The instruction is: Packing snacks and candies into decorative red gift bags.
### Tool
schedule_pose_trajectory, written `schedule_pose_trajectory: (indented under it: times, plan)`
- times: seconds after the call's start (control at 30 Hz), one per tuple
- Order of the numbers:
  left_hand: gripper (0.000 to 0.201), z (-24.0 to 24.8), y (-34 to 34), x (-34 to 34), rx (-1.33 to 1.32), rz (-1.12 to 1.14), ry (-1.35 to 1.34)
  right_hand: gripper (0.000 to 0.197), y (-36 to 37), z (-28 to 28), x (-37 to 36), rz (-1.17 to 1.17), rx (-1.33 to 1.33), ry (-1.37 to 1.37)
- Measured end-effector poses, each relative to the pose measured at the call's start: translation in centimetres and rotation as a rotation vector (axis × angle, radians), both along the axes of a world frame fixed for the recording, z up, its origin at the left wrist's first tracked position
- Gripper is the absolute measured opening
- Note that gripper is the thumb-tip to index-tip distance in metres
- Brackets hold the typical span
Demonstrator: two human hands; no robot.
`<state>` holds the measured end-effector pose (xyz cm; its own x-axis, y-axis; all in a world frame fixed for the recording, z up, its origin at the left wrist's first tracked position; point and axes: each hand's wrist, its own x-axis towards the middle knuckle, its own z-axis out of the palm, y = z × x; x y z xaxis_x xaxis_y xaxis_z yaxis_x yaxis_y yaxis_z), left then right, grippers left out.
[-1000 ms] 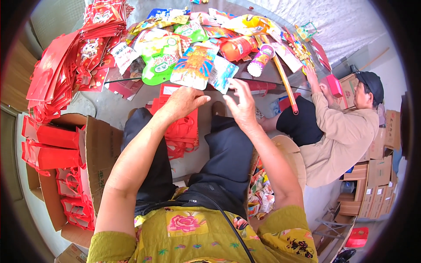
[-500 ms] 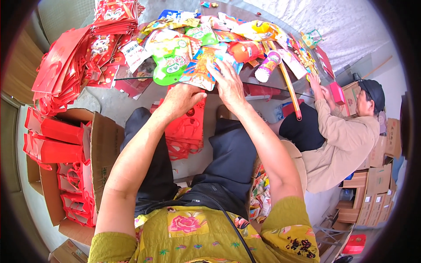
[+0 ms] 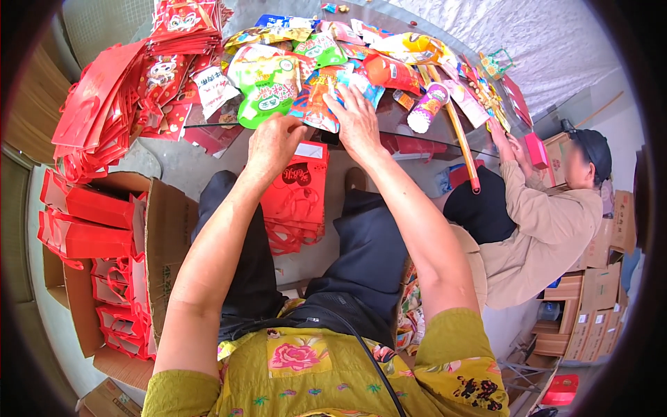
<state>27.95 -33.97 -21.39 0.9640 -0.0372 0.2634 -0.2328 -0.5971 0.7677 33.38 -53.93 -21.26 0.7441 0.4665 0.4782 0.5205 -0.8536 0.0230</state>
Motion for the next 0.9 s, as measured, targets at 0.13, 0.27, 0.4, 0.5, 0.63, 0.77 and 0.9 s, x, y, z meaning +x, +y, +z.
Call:
schedule_pose_trajectory:
  times: [0.13, 0.27, 0.4, 0.5, 0.63, 0.77, 0.9]
  plan:
    - [0.021, -0.1, 0.5, 0.5, -0.065, 0.045, -0.052, 0.059, 0.5, -0.1, 0.5, -0.040, -0.024, 0.009]
    - [0.029, -0.2, 0.8, 1.0, -0.035, 0.114, -0.063, 0.060, 0.9, -0.3, 0.8, -0.075, -0.059, 0.002]
    - [0.033, -0.8, 1.1, 1.5, -0.082, 0.128, -0.005, 0.060, 1.1, -0.4, 1.5, -0.081, -0.060, 0.022]
    - [0.035, -1.2, 1.3, 2.0, -0.053, 0.146, -0.094, 0.053, 1.4, -0.5, 1.9, -0.091, -0.068, 0.044]
    - [0.037, -1.5, 1.7, 2.1, -0.023, 0.114, -0.160, 0.058, 1.3, -0.3, 1.8, -0.089, -0.039, 0.015]
    - [0.035, -1.4, 2.1, 1.8, -0.043, 0.061, -0.149, 0.058, 0.2, 0.1, 0.5, 0.017, 0.089, 0.012]
    - [0.034, -1.2, 2.4, 1.8, -0.003, 0.052, -0.172, 0.060, -1.5, 0.7, -2.6, 0.075, 0.255, 0.026]
